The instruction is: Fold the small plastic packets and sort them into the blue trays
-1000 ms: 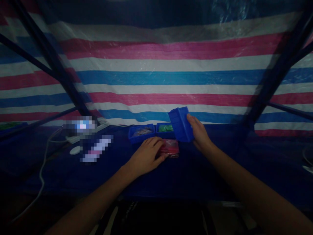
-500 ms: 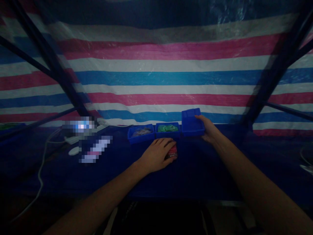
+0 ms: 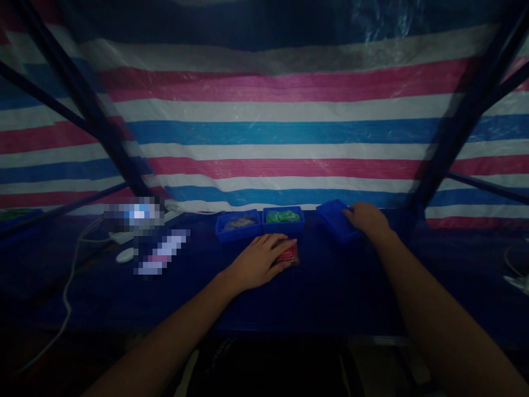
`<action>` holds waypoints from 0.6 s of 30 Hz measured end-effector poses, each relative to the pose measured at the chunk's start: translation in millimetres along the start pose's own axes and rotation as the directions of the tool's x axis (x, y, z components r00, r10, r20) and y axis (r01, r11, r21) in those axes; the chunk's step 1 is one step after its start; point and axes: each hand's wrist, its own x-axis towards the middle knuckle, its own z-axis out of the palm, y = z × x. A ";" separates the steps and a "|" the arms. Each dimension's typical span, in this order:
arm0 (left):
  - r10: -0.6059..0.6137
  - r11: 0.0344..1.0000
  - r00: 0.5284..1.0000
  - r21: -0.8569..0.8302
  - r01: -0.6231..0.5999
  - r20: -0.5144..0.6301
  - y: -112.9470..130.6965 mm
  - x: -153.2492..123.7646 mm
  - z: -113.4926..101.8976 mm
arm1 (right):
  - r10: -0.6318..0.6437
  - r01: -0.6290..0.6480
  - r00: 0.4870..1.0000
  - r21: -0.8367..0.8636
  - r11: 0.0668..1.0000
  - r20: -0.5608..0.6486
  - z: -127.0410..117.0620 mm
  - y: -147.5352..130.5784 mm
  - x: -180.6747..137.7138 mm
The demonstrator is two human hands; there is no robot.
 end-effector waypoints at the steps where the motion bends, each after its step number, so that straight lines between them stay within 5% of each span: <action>1: 0.004 1.000 1.000 0.003 -0.004 0.000 0.4 0.1 -0.8 | -0.018 0.018 1.000 -0.018 1.000 -0.003 0.1 -0.9 -2.5; 8: 0.000 0.998 1.000 0.058 0.000 0.009 8.5 7.6 -1.3 | -0.167 0.163 0.963 -0.036 0.986 -0.212 -16.6 -38.9 -24.8; 14: -0.018 0.988 1.000 0.153 0.014 0.026 17.2 19.8 4.5 | -0.480 0.484 0.874 0.050 0.874 -0.070 -2.0 -66.8 -34.8; 18: -0.010 0.987 0.996 0.158 -0.004 0.088 17.8 20.5 2.5 | -0.558 0.561 0.828 0.051 0.826 -0.057 6.2 -67.1 -34.7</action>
